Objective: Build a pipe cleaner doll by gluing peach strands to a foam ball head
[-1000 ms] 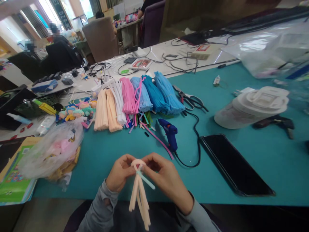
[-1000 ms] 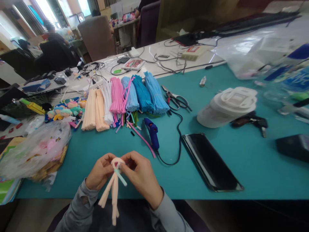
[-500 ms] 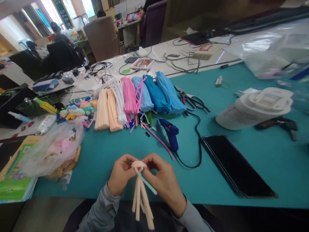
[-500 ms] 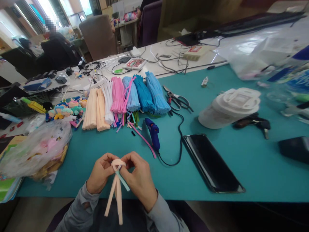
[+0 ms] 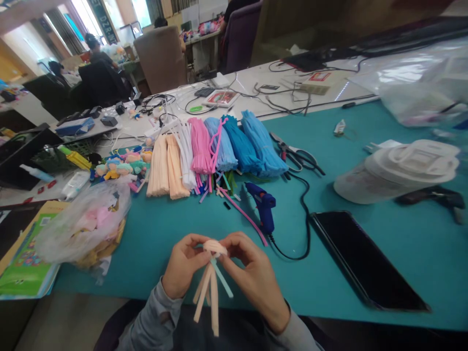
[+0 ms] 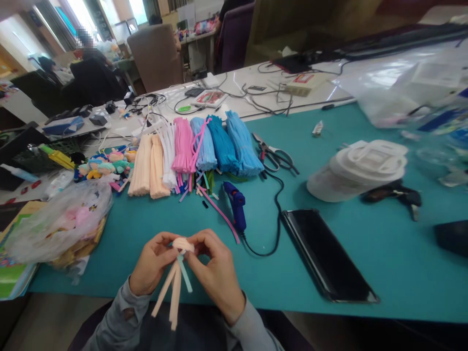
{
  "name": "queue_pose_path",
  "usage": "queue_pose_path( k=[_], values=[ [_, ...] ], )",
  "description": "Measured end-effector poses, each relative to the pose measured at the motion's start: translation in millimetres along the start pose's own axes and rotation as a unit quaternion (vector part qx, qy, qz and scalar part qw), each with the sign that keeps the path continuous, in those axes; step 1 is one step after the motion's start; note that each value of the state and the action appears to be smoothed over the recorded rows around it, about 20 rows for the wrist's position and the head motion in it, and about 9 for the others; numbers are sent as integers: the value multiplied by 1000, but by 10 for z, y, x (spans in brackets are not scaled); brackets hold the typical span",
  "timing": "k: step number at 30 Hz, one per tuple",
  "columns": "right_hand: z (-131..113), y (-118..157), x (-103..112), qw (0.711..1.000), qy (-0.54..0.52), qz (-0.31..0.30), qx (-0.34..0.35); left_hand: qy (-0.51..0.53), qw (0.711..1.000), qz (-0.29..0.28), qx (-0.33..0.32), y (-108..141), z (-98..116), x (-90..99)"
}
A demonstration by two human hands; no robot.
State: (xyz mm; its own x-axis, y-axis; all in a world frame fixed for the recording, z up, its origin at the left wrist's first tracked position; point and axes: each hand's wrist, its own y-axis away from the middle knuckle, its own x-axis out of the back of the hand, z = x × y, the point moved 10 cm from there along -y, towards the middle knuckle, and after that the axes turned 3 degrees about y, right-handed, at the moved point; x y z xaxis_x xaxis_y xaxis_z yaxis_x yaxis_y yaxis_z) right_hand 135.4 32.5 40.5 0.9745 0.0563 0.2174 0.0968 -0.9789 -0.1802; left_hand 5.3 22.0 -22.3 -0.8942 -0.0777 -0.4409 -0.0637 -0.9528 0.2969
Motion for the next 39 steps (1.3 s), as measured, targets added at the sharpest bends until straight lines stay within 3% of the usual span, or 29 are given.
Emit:
queue_pose_path(
  k=[8, 12, 21, 30, 39],
  values=[
    [12, 8, 56, 1000, -21, 10, 5, 17, 998, 52, -14, 0, 73, 19],
    [-134, 2, 145, 995, 68, 49, 57, 39, 996, 72, -29, -2, 114, 34],
    [-291, 24, 24, 979, 168, 54, 103, 2, 992, 80, -98, 12, 195, 35],
    [-369, 43, 92, 979, 153, 70, 113, -52, 974, 127, -178, 82, 338, 52],
    [-357, 4, 90, 984, 130, 65, 104, -124, 956, 100, -244, 217, 427, -18]
  ],
)
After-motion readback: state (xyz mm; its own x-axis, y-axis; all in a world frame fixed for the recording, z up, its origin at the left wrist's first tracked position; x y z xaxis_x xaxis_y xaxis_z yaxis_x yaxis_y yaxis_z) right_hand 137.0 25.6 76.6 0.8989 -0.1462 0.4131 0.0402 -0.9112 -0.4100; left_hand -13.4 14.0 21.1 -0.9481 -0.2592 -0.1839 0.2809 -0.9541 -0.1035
